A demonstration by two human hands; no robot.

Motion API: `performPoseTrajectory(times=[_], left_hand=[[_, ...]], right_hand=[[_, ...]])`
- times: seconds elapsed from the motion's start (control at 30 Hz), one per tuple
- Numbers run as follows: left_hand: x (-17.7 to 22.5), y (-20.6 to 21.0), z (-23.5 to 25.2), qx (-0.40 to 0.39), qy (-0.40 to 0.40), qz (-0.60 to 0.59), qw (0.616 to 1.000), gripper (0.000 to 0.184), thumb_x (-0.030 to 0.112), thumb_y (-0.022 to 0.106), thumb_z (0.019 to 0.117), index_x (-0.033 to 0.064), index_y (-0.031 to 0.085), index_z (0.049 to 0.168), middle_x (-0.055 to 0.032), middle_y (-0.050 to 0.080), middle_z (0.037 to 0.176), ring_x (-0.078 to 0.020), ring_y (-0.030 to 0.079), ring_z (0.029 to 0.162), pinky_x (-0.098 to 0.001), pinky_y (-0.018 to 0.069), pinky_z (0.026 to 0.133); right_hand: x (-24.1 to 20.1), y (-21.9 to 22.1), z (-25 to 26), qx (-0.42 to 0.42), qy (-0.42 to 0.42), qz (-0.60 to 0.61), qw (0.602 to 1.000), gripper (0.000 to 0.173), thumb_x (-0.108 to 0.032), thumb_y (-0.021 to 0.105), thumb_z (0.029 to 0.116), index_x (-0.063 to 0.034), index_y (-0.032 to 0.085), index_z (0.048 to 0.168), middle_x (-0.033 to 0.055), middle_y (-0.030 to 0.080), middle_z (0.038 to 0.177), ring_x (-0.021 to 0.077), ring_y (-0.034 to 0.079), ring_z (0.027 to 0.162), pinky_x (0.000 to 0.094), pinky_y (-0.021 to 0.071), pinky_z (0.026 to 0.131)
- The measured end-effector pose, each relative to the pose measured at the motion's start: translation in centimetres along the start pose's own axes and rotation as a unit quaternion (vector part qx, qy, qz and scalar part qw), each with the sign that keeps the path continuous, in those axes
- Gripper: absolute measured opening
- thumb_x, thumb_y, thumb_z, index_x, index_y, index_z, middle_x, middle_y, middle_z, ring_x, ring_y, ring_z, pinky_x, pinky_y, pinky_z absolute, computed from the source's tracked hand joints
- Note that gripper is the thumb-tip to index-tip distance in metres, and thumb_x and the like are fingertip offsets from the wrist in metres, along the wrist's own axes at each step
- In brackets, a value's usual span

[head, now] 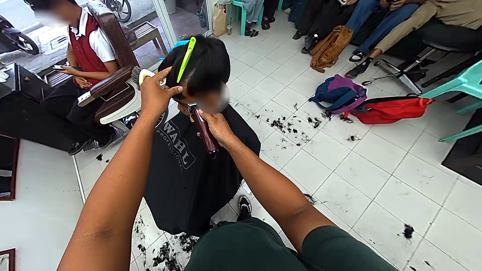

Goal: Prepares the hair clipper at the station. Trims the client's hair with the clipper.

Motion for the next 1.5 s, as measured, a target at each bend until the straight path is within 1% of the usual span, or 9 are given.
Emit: performPoseTrajectory(times=[0.4,0.57,0.7,0.83,1.0,1.13,1.3,1.43,1.5], left_hand=[[-0.1,0.0,0.0,0.001,-0.002,-0.006,1.000,0.062,0.024,0.082,0.0890,0.0144,0.059,0.146,-0.0190,0.067,0.125,-0.0276,0.067,0.100,-0.0490,0.0493,0.096],[-0.2,0.1,0.1,0.003,0.000,-0.004,1.000,0.062,0.024,0.082,0.0892,0.0149,0.059,0.146,-0.0180,0.067,0.126,-0.0262,0.067,0.098,-0.0480,0.0501,0.095],[-0.2,0.0,0.1,0.000,-0.001,-0.005,1.000,0.062,0.024,0.082,0.0891,0.0148,0.059,0.146,-0.0180,0.068,0.125,-0.0261,0.067,0.099,-0.0481,0.0497,0.096],[-0.1,0.0,0.1,0.001,0.002,-0.008,1.000,0.062,0.025,0.082,0.0888,0.0133,0.059,0.145,-0.0203,0.068,0.122,-0.0285,0.066,0.098,-0.0506,0.0493,0.095],[-0.2,0.0,0.0,0.000,-0.001,-0.006,1.000,0.062,0.025,0.081,0.0896,0.0137,0.058,0.146,-0.0199,0.068,0.124,-0.0287,0.067,0.100,-0.0502,0.0495,0.096],[-0.2,0.0,0.0,0.003,0.004,-0.008,1.000,0.061,0.024,0.082,0.0891,0.0137,0.060,0.145,-0.0191,0.068,0.124,-0.0271,0.067,0.098,-0.0490,0.0500,0.095],[-0.2,0.1,0.0,0.003,0.003,-0.010,1.000,0.062,0.023,0.081,0.0894,0.0129,0.058,0.146,-0.0190,0.066,0.127,-0.0265,0.066,0.100,-0.0473,0.0499,0.096],[-0.2,0.1,0.0,0.001,0.001,-0.011,1.000,0.062,0.024,0.082,0.0893,0.0127,0.059,0.146,-0.0194,0.067,0.126,-0.0269,0.066,0.100,-0.0478,0.0494,0.095],[-0.2,0.0,0.0,0.003,0.002,-0.011,1.000,0.062,0.023,0.082,0.0889,0.0126,0.059,0.145,-0.0187,0.068,0.124,-0.0262,0.066,0.099,-0.0475,0.0496,0.095]], right_hand=[[-0.1,-0.1,0.2,0.001,-0.031,-0.020,0.999,0.048,-0.042,0.044,0.1098,0.0017,0.063,0.116,0.0163,0.068,0.094,0.0250,0.070,0.079,0.0439,0.0611,0.075],[0.1,-0.3,0.2,-0.019,-0.003,-0.007,1.000,0.049,-0.043,0.044,0.1099,0.0025,0.063,0.111,0.0159,0.068,0.092,0.0244,0.071,0.077,0.0437,0.0626,0.074],[-0.1,-0.5,0.4,-0.005,-0.059,-0.062,0.996,0.046,-0.041,0.046,0.1094,0.0016,0.063,0.115,0.0153,0.069,0.092,0.0242,0.070,0.078,0.0435,0.0606,0.076],[0.1,-0.7,0.4,-0.003,-0.026,-0.064,0.998,0.049,-0.043,0.046,0.1091,0.0019,0.064,0.107,0.0155,0.068,0.089,0.0244,0.070,0.076,0.0437,0.0612,0.073],[-0.3,-0.8,0.4,0.002,-0.057,-0.057,0.997,0.047,-0.042,0.046,0.1093,0.0017,0.063,0.116,0.0159,0.069,0.095,0.0249,0.071,0.080,0.0442,0.0611,0.077],[0.0,-1.2,0.3,0.004,-0.009,-0.051,0.999,0.050,-0.043,0.043,0.1101,0.0019,0.063,0.106,0.0148,0.068,0.088,0.0236,0.070,0.074,0.0425,0.0612,0.071],[-0.1,-1.4,0.4,0.009,-0.035,-0.040,0.999,0.047,-0.040,0.043,0.1106,0.0019,0.063,0.116,0.0160,0.069,0.093,0.0249,0.071,0.076,0.0427,0.0619,0.073],[0.1,-1.8,0.4,0.012,-0.014,-0.038,0.999,0.047,-0.042,0.043,0.1105,0.0013,0.063,0.109,0.0147,0.068,0.089,0.0239,0.070,0.073,0.0420,0.0618,0.070],[0.0,-1.9,0.4,0.016,-0.029,-0.036,0.999,0.045,-0.040,0.044,0.1103,0.0011,0.063,0.115,0.0150,0.068,0.092,0.0241,0.070,0.075,0.0417,0.0614,0.071]])
Point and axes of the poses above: each hand's wrist, its own z-axis towards the middle knuckle, its own y-axis out of the palm, x = y × z, the point moved 5 cm from there along z, towards the middle knuckle
